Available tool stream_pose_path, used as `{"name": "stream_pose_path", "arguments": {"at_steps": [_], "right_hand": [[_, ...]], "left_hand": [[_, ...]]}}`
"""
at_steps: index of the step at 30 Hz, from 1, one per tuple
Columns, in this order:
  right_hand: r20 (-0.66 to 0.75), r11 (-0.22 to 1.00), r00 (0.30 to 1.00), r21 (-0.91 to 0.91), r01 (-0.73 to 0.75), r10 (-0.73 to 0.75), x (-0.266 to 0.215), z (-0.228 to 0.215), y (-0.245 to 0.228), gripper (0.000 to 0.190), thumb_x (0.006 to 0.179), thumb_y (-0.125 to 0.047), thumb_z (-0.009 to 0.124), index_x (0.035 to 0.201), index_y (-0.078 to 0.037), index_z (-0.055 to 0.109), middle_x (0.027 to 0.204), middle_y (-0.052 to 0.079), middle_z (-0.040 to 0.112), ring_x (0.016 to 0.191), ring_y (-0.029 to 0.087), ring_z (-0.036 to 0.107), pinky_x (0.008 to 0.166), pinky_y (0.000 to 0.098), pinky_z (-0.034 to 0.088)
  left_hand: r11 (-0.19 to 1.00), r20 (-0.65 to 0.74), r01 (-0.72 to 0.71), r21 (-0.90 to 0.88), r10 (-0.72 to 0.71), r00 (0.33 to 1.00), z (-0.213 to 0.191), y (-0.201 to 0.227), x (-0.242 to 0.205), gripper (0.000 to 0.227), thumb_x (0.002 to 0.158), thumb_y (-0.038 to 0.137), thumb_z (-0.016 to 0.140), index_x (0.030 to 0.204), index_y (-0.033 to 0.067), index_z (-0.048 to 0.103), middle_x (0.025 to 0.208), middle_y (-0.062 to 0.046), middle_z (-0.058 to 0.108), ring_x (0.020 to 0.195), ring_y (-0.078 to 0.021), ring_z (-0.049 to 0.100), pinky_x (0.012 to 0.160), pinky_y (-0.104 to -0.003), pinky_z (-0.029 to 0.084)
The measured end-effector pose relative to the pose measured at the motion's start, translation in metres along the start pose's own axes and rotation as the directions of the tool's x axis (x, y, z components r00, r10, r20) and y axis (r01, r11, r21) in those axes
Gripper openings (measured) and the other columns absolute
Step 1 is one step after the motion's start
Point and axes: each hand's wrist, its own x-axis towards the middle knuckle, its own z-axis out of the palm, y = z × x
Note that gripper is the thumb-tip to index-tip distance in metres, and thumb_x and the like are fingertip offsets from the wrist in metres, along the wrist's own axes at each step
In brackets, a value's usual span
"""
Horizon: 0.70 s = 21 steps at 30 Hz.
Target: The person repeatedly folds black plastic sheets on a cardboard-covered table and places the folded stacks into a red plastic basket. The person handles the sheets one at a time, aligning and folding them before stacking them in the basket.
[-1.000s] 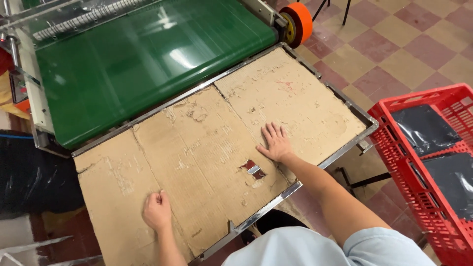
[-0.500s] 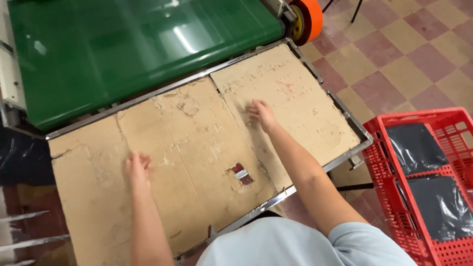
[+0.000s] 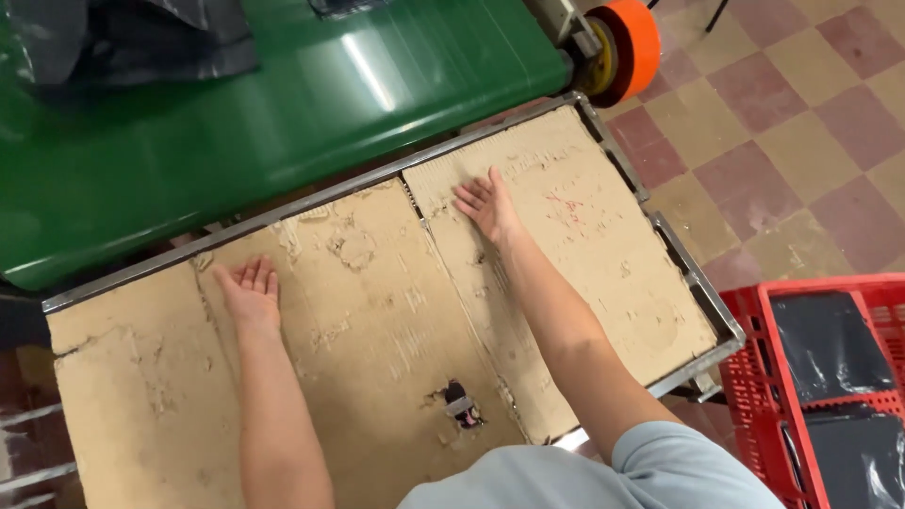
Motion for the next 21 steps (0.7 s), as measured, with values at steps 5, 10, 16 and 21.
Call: {"name": "stream_pose_path", "arguments": {"at_steps": [5, 10, 16, 21], "right_hand": [[0.001, 0.994, 1.000, 0.109, 0.000, 0.000, 0.078, -0.009, 0.001, 0.089, 0.095, -0.060, 0.059, 0.147, 0.004, 0.026, 0.152, 0.027, 0.026, 0.143, 0.045, 0.035, 0.116, 0.0568, 0.034], [0.056, 0.984, 0.996, 0.164, -0.074, 0.066, 0.095, 0.018, -0.008, 0.118, 0.086, -0.067, 0.066, 0.159, -0.002, 0.000, 0.164, 0.024, 0.003, 0.152, 0.042, 0.016, 0.121, 0.0560, 0.023], [-0.297, 0.998, 0.955, -0.063, -0.021, 0.001, 0.098, -0.041, 0.006, 0.069, 0.085, -0.034, 0.083, 0.138, -0.006, 0.049, 0.133, 0.016, 0.056, 0.120, 0.034, 0.064, 0.094, 0.0487, 0.055], [-0.408, 0.972, 0.912, 0.201, 0.122, -0.030, -0.090, -0.043, -0.023, 0.031, 0.080, -0.013, 0.083, 0.102, -0.005, 0.063, 0.095, 0.010, 0.072, 0.086, 0.023, 0.076, 0.075, 0.0356, 0.064]], "left_hand": [[0.994, 0.091, -0.011, -0.108, 0.020, 0.996, -0.004, -0.019, 0.064, 0.081, 0.082, 0.082, 0.060, 0.127, 0.0180, 0.040, 0.142, -0.008, 0.046, 0.142, -0.0276, 0.043, 0.121, -0.046, 0.021], [0.942, 0.199, -0.022, -0.336, 0.094, 0.975, -0.017, -0.022, 0.084, 0.106, 0.084, 0.082, 0.063, 0.154, 0.0132, 0.022, 0.161, -0.012, 0.032, 0.152, -0.0291, 0.028, 0.124, -0.053, 0.006], [0.913, -0.023, -0.039, -0.407, 0.032, 0.999, -0.024, -0.002, 0.019, 0.064, 0.088, 0.053, 0.079, 0.130, 0.0143, 0.050, 0.137, -0.008, 0.061, 0.130, -0.0264, 0.059, 0.115, -0.046, 0.040], [0.940, -0.177, -0.222, -0.261, 0.179, 0.968, -0.005, 0.063, -0.166, 0.090, 0.089, 0.025, 0.087, 0.148, 0.0070, 0.023, 0.158, -0.020, 0.028, 0.149, -0.0328, 0.030, 0.122, -0.045, 0.030]]}}
